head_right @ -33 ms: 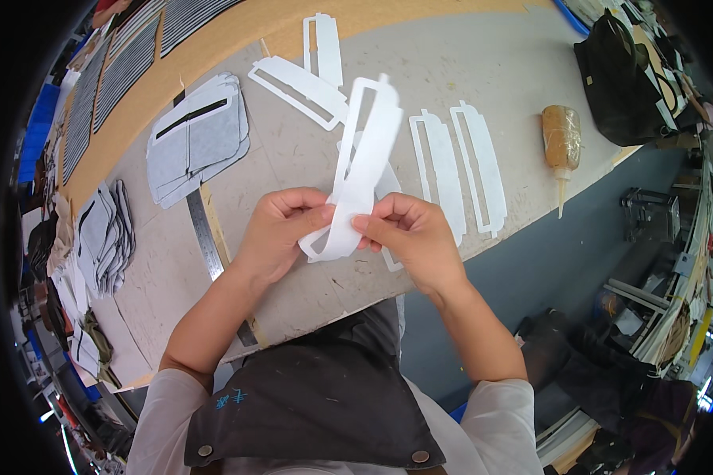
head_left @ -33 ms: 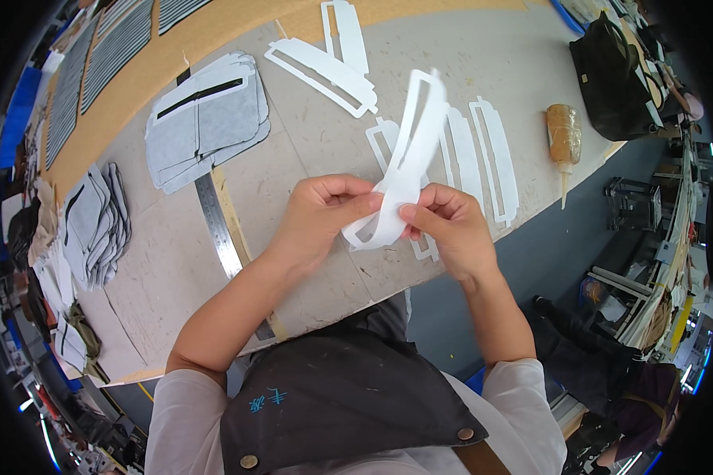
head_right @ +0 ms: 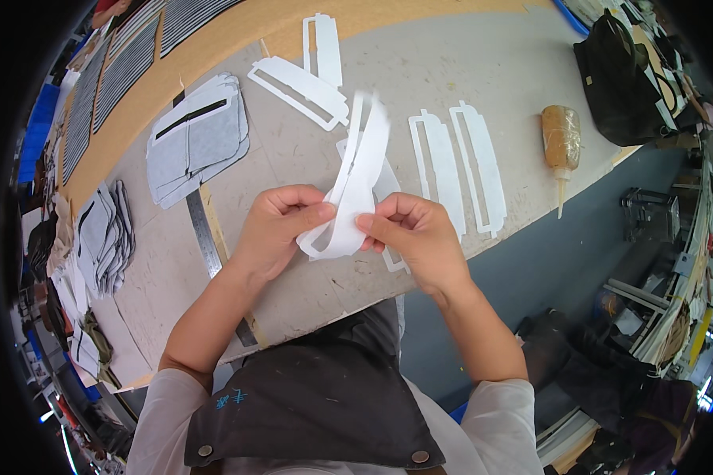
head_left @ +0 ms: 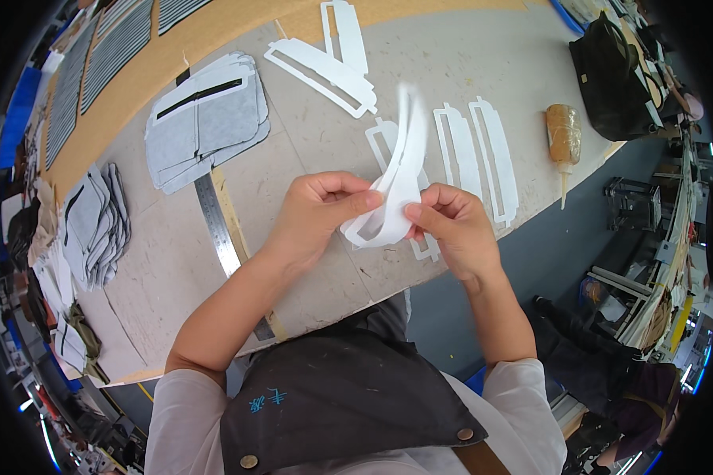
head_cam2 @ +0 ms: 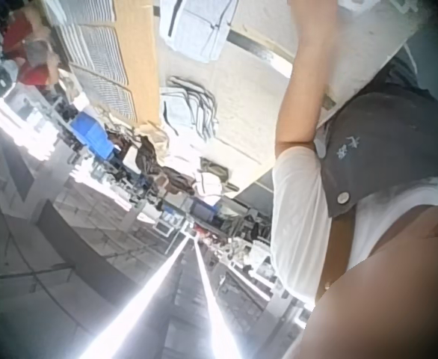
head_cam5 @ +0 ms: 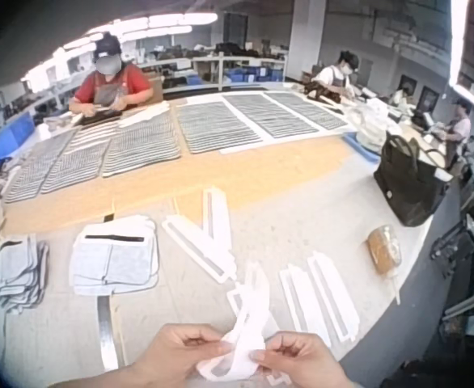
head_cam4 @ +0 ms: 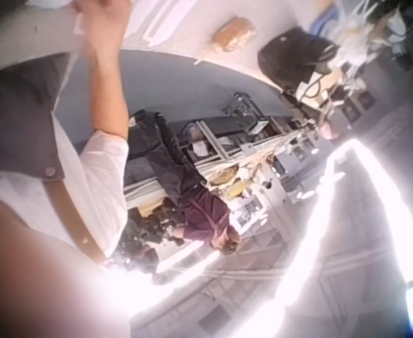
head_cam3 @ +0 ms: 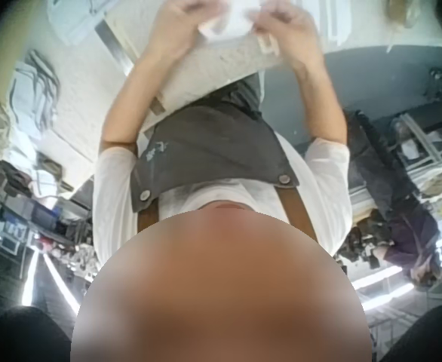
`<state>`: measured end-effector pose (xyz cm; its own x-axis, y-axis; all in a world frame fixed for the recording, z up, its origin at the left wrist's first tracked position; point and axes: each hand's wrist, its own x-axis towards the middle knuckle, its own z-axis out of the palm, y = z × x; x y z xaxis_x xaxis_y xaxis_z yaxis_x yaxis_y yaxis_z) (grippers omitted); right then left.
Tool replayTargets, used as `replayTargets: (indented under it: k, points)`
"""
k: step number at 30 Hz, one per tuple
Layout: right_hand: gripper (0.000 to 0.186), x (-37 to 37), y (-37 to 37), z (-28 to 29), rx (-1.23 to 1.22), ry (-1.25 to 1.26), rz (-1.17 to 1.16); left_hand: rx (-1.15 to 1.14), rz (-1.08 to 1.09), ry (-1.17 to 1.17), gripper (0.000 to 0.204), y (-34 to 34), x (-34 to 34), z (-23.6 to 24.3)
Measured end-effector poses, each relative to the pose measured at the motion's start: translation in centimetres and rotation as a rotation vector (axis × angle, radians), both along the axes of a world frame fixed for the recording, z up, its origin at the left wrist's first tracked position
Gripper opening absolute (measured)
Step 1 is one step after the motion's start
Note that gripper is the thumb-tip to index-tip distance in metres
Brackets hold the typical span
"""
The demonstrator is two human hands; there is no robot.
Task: Applying glue to and assembling small white fabric pouch components in a workshop.
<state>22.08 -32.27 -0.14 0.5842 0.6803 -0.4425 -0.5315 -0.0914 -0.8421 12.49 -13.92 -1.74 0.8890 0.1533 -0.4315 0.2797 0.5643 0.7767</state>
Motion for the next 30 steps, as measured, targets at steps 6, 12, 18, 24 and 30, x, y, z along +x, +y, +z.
replayTargets:
  k: [6, 12, 18, 24, 30]
  points:
    - [0.027, 3.6, -4.9, 2.3, 0.45, 0.199, -0.224, 0.63, -0.03, -0.132, 0.008, 3.5, 0.6, -0.3]
    - [0.022, 7.5, -11.5, 9.0, 1.208, 0.114, -0.312, 0.776, 0.129, 0.072, 0.015, 8.4, 4.8, -1.1]
    - [0.02, 3.4, -4.6, 4.7, -0.183, -0.179, 0.265, 1.044, 0.277, -0.042, 0.025, 12.4, 10.9, -4.1]
    - [0.015, -0.8, 0.3, 0.7, -0.433, -0.258, 0.42, 1.414, 0.341, -0.191, 0.028, 9.6, 9.6, -1.1]
    - [0.018, 0.1, -1.6, 1.3, -0.544, -0.876, 0.155, 1.58, -0.427, -0.578, 0.055, 2.8, -0.9, -0.3]
